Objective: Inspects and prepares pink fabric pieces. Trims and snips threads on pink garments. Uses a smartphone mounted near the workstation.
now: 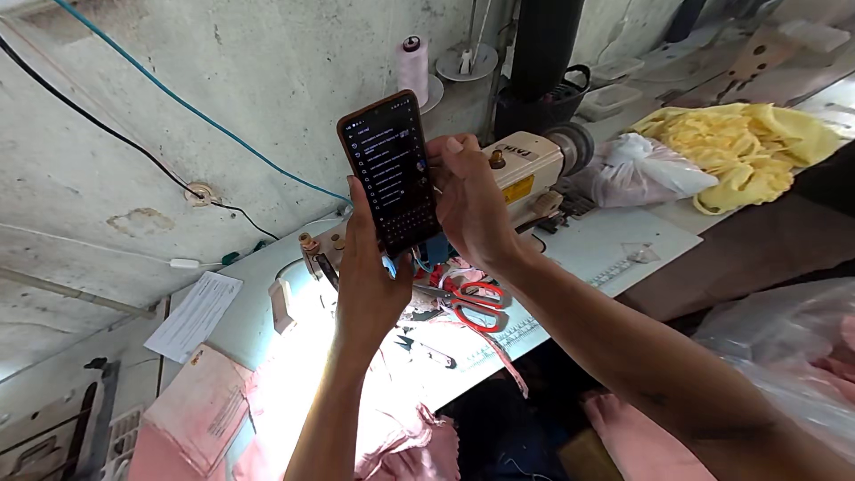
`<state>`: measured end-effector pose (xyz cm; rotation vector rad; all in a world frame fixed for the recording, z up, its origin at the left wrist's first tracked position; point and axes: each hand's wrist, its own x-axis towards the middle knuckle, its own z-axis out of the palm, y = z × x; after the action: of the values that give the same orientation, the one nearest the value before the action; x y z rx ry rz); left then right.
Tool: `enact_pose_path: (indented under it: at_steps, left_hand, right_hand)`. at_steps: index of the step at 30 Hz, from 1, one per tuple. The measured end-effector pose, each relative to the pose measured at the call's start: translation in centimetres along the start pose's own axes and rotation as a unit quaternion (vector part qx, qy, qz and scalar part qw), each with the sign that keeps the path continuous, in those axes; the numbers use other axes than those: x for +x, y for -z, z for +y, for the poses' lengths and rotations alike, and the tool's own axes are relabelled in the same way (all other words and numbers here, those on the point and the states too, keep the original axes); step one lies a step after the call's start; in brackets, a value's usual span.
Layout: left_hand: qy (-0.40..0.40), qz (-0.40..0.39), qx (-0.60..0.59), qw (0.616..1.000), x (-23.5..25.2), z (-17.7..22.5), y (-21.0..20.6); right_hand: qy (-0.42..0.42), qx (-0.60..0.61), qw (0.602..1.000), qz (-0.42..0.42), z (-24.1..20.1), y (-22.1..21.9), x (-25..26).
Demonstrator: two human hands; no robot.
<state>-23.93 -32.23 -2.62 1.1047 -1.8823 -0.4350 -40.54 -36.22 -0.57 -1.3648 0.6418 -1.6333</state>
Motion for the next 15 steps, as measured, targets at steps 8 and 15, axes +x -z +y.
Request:
enact_pose_path:
  at_steps: [8,15]
  left_hand:
    - [-0.002,0.010,0.004,1.000,-0.16,-0.15,-0.19]
    - [-0.001,0.012,0.013,1.000,-0.15,-0.02,-0.16]
  right_hand:
    - [0.021,-0.001,1.000,0.005,0.72,-0.16,0.24]
    - [0.019,0.013,1.000,0.000,1.01,-0.30,0.45]
